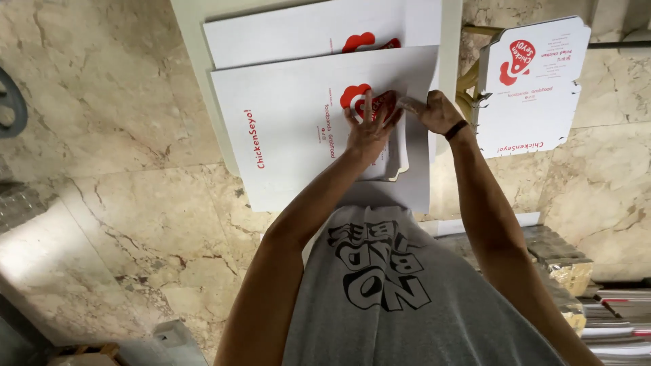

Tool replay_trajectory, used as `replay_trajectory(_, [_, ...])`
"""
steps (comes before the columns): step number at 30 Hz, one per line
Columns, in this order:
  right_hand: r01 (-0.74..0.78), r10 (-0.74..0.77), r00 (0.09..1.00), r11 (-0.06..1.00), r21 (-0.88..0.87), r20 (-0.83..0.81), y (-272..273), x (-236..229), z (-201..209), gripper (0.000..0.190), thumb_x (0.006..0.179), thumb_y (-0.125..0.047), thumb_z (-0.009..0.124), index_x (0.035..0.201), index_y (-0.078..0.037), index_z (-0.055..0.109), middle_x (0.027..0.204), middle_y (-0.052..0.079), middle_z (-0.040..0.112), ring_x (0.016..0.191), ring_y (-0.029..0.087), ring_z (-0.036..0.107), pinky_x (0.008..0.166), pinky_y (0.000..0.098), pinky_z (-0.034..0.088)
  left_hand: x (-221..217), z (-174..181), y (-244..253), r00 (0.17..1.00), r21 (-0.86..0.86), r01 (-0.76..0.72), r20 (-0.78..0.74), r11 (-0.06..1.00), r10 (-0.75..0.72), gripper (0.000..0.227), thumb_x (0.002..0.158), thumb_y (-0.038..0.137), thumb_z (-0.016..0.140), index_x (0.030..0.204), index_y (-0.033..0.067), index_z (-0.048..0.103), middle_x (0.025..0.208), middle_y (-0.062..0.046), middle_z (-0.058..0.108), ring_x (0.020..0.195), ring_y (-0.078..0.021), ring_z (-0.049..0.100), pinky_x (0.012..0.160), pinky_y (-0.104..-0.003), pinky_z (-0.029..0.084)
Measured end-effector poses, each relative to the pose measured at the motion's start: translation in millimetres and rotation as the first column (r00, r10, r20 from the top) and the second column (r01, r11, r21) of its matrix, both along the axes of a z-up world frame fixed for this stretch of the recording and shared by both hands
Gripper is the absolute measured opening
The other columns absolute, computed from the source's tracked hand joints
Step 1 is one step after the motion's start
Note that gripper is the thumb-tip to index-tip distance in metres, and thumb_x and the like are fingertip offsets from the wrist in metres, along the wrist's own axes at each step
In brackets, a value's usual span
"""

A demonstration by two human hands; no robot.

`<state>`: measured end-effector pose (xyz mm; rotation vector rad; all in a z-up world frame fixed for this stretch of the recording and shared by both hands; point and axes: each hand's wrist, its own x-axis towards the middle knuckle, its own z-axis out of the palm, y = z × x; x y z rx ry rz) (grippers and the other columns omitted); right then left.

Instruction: The person assembles flat-packed cardboard boxes by folding the flaps and tucking the tabs into slots to form the box structure. They repeat this process for multiple boxes, stacking the finished ones on the floor.

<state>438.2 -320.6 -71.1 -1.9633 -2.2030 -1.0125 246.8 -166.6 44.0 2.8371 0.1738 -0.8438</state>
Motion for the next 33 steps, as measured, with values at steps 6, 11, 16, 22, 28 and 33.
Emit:
replay_trajectory(6, [-0.264, -0.439, -0.029, 0.870, -0.417, -0.898, 37, -17, 124, 0.032, 0.113, -0.004, 0.055, 0.108, 0.027, 0.064, 0.082, 0.010, 0.058, 0.086, 0.017, 0.057, 0.075, 0.0256, 0.050, 3, -8, -1, 1.000, 0.087, -0.022, 0.022, 0.996, 0.020, 0.075, 0.103, 0.030, 0.065, 0.165, 0.0332, 0.024, 0.171, -0.011, 0.013, 0.151, -0.0562, 0.002, 0.099, -0.087, 0.036])
replay_trajectory(11, [-0.155, -0.425, -0.581, 0.895, -0.418, -0.694, 80, 16, 164, 0.026, 0.105, -0.015, 0.063, 0.116, 0.008, 0.065, 0.094, 0.010, 0.067, 0.085, 0.019, 0.067, 0.075, 0.0314, 0.061, 4, -1, -1, 0.999, -0.005, -0.043, 0.005, 0.999, 0.043, 0.074, 0.101, 0.029, 0.063, 0.165, 0.0350, 0.026, 0.173, -0.010, 0.009, 0.153, -0.0556, -0.001, 0.098, -0.090, 0.031])
replay_trajectory(16, [-0.021, -0.206, -0.919, 0.877, -0.481, -0.337, 64, -8, 141, 0.033, 0.096, -0.024, 0.069, 0.125, -0.007, 0.067, 0.116, 0.007, 0.072, 0.102, 0.019, 0.071, 0.091, 0.0324, 0.062, 9, 6, 15, 0.995, -0.095, -0.096, -0.013, 0.991, 0.096, 0.082, 0.092, 0.027, 0.069, 0.161, 0.0350, 0.026, 0.169, -0.010, 0.002, 0.152, -0.0468, -0.003, 0.104, -0.089, 0.025])
replay_trajectory(22, [0.013, -0.253, -0.768, 0.912, -0.410, -0.588, 89, -47, 183, 0.029, 0.106, -0.028, 0.065, 0.096, -0.001, 0.067, 0.069, 0.011, 0.068, 0.050, 0.018, 0.064, 0.049, 0.0247, 0.050, -10, -11, 28, 0.990, 0.016, -0.140, 0.010, 0.990, 0.140, 0.109, 0.081, 0.055, 0.080, 0.166, 0.0358, 0.015, 0.169, -0.010, -0.010, 0.152, -0.0485, -0.005, 0.099, -0.084, 0.035])
replay_trajectory(28, [0.249, 0.120, -0.845, 0.951, -0.184, -0.520, 92, -35, 139, 0.026, 0.102, -0.011, 0.060, 0.079, -0.001, 0.068, 0.086, 0.014, 0.071, 0.082, 0.025, 0.066, 0.080, 0.0364, 0.053, -3, -12, 30, 0.983, 0.033, -0.087, -0.160, 0.996, 0.091, 0.104, 0.089, 0.062, 0.071, 0.166, 0.0338, 0.008, 0.172, -0.005, -0.008, 0.153, -0.0464, -0.010, 0.100, -0.084, 0.026])
replay_trajectory(33, [0.692, -0.100, -0.314, 0.657, -0.300, -0.944, -41, -43, 139, 0.042, 0.106, -0.041, 0.080, 0.130, -0.008, 0.071, 0.112, 0.005, 0.080, 0.077, 0.008, 0.070, 0.050, 0.0254, 0.057, 1, 32, 44, 0.977, -0.142, -0.061, -0.212, 0.988, 0.030, 0.115, 0.086, 0.022, 0.077, 0.167, 0.0303, -0.005, 0.173, -0.008, -0.013, 0.149, -0.0550, -0.015, 0.099, -0.089, 0.028])
